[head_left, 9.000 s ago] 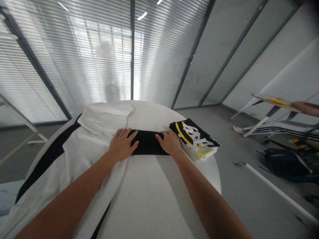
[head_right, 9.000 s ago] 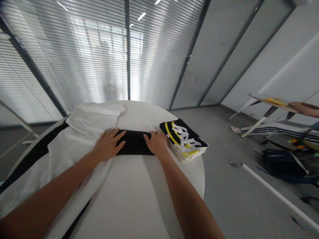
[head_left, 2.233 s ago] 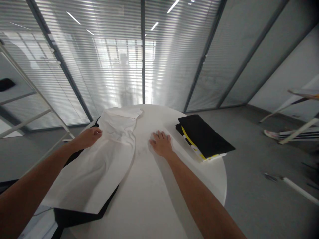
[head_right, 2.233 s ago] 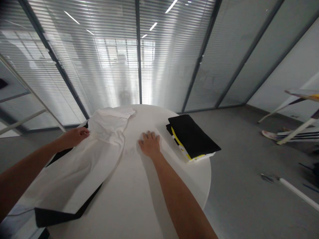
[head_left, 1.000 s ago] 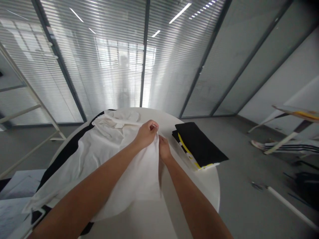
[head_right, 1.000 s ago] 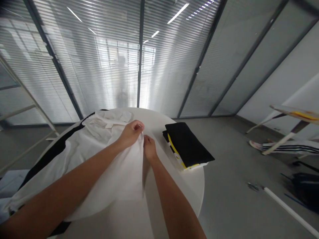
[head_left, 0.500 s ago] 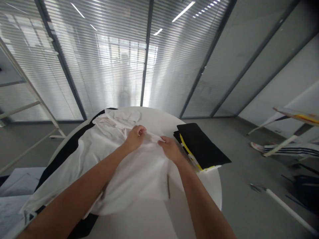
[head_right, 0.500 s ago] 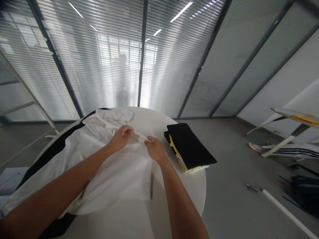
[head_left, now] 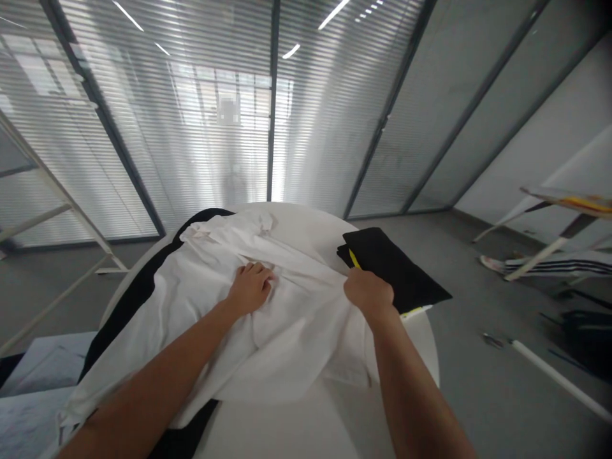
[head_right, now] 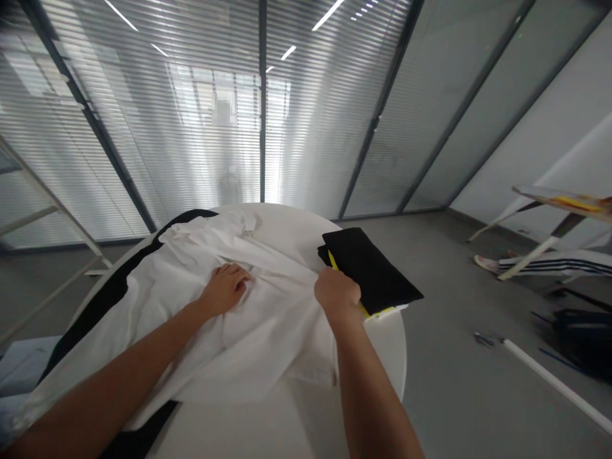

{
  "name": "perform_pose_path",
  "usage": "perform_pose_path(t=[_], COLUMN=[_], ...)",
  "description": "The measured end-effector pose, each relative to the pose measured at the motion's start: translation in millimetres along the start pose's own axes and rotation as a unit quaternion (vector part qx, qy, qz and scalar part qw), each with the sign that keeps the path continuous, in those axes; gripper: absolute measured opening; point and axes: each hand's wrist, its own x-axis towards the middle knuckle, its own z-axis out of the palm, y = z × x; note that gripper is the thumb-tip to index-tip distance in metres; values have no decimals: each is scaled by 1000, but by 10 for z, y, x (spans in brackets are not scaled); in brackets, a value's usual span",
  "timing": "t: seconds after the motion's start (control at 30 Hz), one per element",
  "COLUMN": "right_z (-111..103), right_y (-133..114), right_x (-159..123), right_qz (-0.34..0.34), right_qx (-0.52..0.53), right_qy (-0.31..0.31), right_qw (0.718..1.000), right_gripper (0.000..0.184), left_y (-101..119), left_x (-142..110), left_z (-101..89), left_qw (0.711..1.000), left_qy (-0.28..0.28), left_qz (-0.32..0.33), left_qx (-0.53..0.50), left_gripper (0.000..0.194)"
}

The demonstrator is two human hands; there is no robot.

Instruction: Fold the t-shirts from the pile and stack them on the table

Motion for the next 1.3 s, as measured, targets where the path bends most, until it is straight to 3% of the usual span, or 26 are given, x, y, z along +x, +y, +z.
perform_pose_path(t=[0.13,0.33,0.43,0.5,0.63,0.7,0.87,0.97,1.17,1.3], right_z=[-78,-118,-66,-2,121,133,-26,-118,19,181], right_y=[-17,-54,-239,-430,-867,-1064,-1407,-1503,-1520,-1475], right_x=[-25,-65,-156,-225,-268,-200,196,427,642,765], right_qz=[36,81,58,3,-189,-247,-306,-306,-363,-409], right_qx=[21,38,0,-18,-18,-16,-1,19,35,108], right_qy=[4,99,188,218,163,124,10,-54,-74,-82], right_qw=[999,991,980,976,968,961,952,950,928,902], right_gripper=[38,40,39,37,36,34,35,41,57,58], left_y=[6,7,10,15,29,33,16,-8,-8,13], left_x=[-8,-9,-18,-19,-18,-21,-31,-26,3,15], left_z=[5,-20,-21,-27,-51,-58,-35,-19,-29,-41], left_qw=[1000,1000,999,999,999,999,999,999,999,999], left_qy=[-20,-18,-24,-29,-39,-40,-30,-30,-34,-38], left_qz=[5,24,26,25,21,23,20,23,13,3], left_qx=[18,7,12,17,21,18,13,10,14,14], left_gripper=[32,44,41,39,38,37,38,38,35,34])
